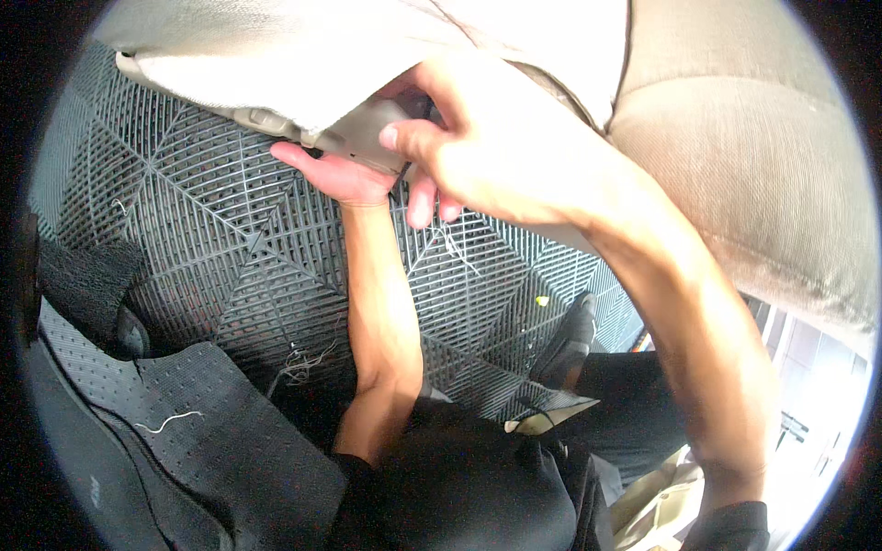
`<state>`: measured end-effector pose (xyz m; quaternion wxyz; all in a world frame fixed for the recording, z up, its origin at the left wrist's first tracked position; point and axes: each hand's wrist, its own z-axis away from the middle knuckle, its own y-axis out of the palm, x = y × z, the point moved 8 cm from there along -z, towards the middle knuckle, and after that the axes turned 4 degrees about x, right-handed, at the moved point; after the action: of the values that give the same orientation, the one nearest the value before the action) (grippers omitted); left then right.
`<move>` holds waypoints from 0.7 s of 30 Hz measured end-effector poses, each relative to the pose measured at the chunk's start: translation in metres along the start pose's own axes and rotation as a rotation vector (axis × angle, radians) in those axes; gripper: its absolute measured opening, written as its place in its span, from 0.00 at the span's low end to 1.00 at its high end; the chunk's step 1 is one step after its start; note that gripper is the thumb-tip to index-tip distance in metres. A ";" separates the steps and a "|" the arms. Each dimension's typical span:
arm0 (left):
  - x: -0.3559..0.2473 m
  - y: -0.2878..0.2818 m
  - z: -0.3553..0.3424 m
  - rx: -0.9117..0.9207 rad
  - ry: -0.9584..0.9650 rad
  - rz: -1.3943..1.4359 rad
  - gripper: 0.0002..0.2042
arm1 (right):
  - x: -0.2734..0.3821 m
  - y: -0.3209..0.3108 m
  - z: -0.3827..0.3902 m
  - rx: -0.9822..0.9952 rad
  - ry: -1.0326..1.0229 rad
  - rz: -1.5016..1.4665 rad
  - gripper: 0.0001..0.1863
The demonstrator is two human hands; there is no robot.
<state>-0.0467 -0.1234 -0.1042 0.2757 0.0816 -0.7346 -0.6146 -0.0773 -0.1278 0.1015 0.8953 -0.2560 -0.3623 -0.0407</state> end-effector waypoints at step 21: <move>0.005 0.016 0.007 -0.115 -0.014 -0.286 0.54 | 0.011 -0.001 -0.002 -0.083 -0.063 0.438 0.08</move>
<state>-0.0509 -0.1158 -0.0877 0.1847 0.1652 -0.6809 -0.6892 -0.0683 -0.1280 0.1079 0.8596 -0.3666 -0.3240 0.1478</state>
